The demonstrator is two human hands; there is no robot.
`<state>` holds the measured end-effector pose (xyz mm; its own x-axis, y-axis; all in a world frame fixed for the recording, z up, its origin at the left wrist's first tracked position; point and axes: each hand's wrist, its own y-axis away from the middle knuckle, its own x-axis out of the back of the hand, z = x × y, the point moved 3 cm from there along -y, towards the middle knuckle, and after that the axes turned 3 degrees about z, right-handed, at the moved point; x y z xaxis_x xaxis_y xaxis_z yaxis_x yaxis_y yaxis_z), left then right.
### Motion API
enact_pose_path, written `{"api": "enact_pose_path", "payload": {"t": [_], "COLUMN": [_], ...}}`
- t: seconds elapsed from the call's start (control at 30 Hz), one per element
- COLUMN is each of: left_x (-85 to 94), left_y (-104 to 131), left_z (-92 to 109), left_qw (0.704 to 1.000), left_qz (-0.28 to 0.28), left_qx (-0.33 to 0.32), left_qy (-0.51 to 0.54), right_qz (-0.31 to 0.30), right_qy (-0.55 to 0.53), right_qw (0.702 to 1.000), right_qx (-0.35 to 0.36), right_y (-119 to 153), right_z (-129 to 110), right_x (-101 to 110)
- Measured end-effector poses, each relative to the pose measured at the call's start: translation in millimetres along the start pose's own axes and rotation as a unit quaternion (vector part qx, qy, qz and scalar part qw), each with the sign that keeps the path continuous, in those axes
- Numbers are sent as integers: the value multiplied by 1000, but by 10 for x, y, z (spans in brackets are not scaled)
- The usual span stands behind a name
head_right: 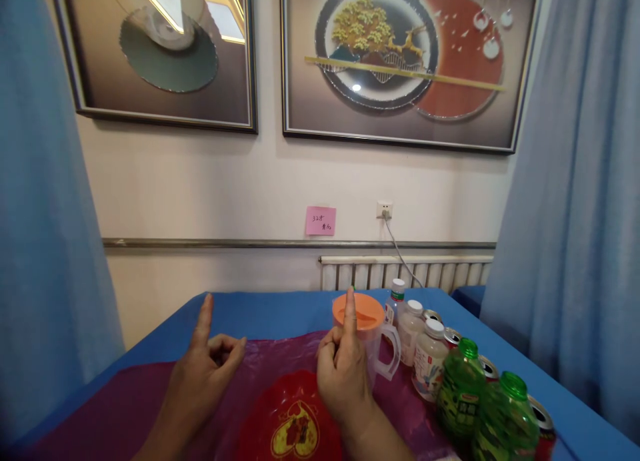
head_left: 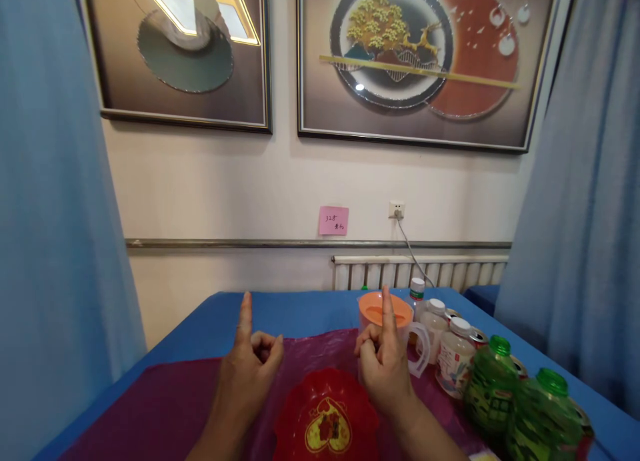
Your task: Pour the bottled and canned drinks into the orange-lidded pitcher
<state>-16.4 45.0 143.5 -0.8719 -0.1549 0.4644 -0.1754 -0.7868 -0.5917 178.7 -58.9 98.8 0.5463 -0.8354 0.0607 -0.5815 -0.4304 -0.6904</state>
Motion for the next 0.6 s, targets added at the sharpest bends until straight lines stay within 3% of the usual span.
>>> {"api": "enact_pose_path", "payload": {"t": [0.23,0.43,0.6], "left_x": [8,38,2], "left_y": [18,77,76], "left_z": [29,130,77], "left_qw": [1000,999,999], "left_qz": [-1,37,38], "left_qx": [3,-6,-18], "left_qy": [4,11,12], "right_qz": [-3,11,6], "right_qy": [-6,-4,16], "right_qw": [1000,1000,999], "right_qx": [2,23,31], "right_y": [16,33,52], "right_z": [-52,-70,-104], "right_x": [45,55,69]}}
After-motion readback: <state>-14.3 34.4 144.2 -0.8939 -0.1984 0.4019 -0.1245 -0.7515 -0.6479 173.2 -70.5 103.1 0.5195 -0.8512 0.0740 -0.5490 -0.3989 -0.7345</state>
